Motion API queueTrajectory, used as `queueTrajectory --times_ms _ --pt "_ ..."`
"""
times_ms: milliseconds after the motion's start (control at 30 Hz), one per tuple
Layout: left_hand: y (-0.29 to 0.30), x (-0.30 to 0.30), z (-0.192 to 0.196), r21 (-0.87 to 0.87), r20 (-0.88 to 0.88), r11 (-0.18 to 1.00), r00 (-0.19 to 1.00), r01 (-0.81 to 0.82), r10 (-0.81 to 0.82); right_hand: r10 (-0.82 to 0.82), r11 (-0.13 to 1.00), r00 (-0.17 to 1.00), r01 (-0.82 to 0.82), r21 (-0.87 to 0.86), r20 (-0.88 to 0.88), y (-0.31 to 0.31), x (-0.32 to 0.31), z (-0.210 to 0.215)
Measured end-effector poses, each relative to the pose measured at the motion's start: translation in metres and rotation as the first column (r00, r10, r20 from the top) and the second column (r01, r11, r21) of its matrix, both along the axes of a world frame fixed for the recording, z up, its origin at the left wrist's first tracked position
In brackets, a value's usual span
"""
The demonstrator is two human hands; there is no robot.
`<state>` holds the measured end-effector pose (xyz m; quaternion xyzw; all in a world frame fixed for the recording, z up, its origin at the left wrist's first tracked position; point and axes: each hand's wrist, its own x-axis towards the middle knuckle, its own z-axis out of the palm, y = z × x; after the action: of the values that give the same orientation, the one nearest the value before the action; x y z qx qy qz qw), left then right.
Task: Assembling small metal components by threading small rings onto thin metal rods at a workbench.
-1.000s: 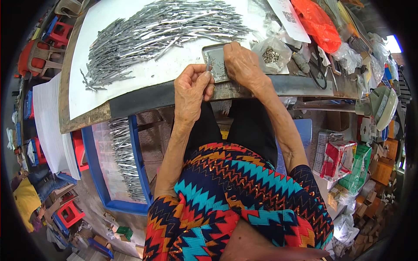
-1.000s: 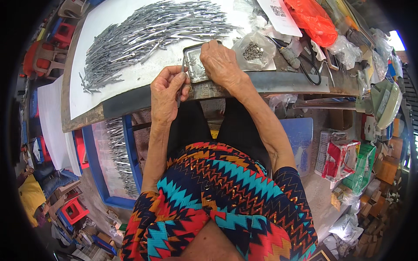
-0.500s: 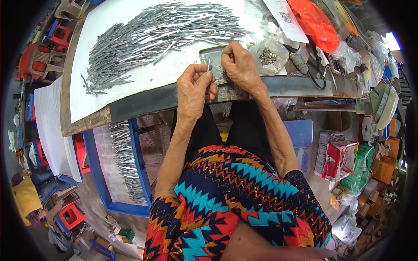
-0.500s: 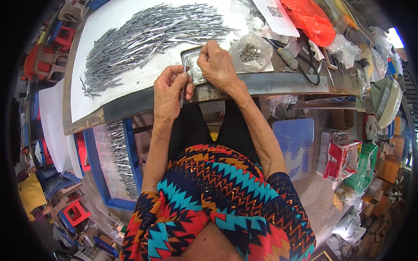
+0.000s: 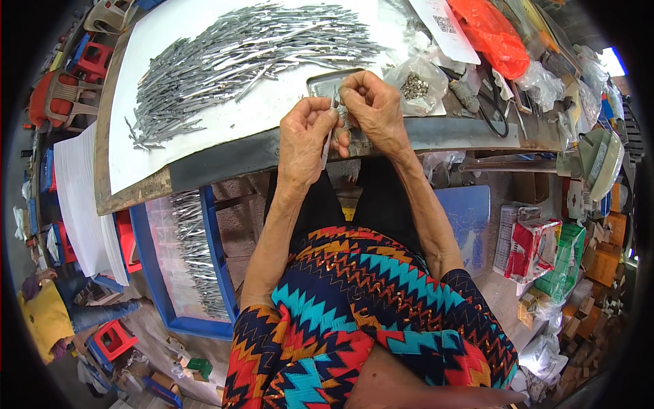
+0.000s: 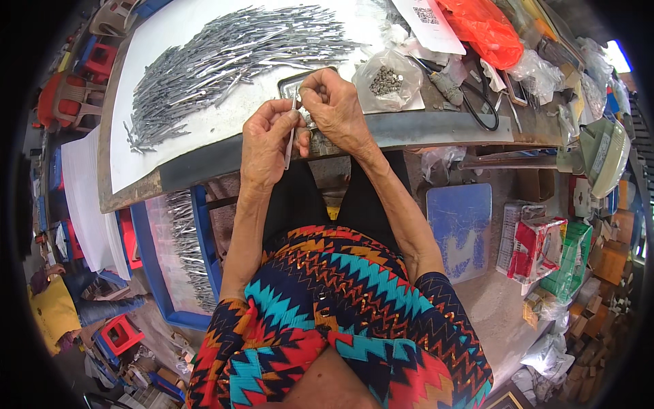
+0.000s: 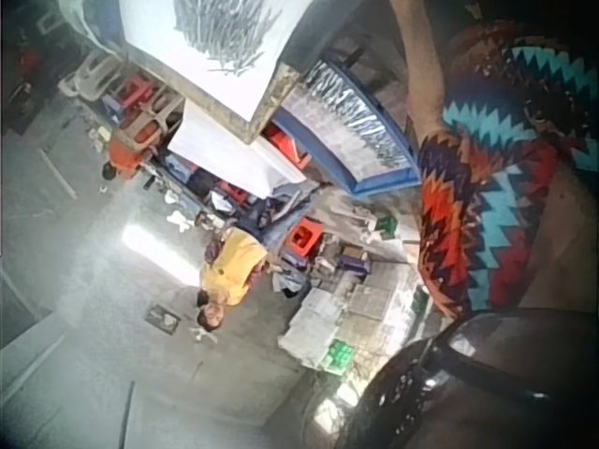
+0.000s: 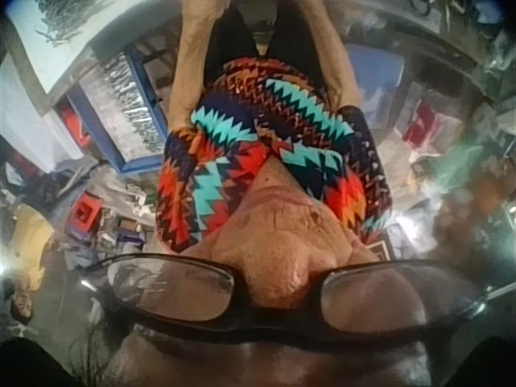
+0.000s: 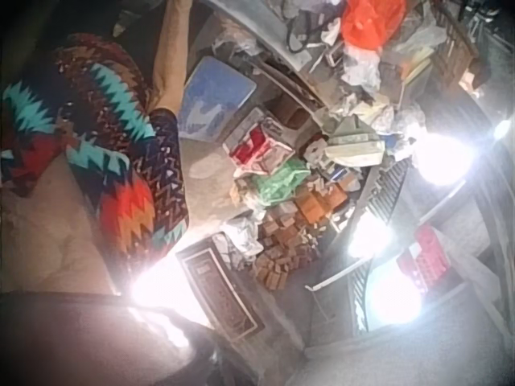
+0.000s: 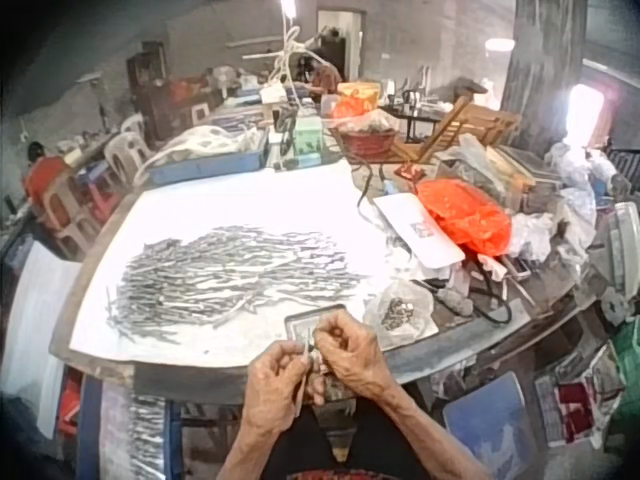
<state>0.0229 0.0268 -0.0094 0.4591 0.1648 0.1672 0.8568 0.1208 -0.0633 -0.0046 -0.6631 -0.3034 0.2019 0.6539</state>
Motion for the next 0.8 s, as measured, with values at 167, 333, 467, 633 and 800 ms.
queueTrajectory --times_ms 167,333,467,633,800 --pt "-0.001 0.001 0.000 -0.002 0.001 1.000 1.000 0.012 -0.012 -0.029 1.000 0.982 0.027 0.012 0.186 0.000 -0.002 -0.003" --pt "0.000 0.000 -0.003 -0.007 -0.002 1.000 1.000 0.005 -0.005 -0.044 0.998 0.996 0.040 0.057 0.076 0.000 -0.009 0.000" --pt "-0.001 0.001 -0.004 -0.012 0.017 1.000 1.000 0.007 -0.007 -0.067 0.997 0.976 0.059 0.046 0.208 0.000 -0.009 -0.005" --pt "-0.003 0.001 -0.005 0.096 0.042 0.995 0.999 -0.004 -0.001 -0.098 0.995 0.823 0.087 0.046 0.560 0.002 0.001 -0.018" --pt "-0.009 0.001 -0.003 0.362 0.013 0.929 0.997 -0.081 0.082 -0.118 0.993 0.727 0.102 0.064 0.677 0.002 0.000 -0.018"
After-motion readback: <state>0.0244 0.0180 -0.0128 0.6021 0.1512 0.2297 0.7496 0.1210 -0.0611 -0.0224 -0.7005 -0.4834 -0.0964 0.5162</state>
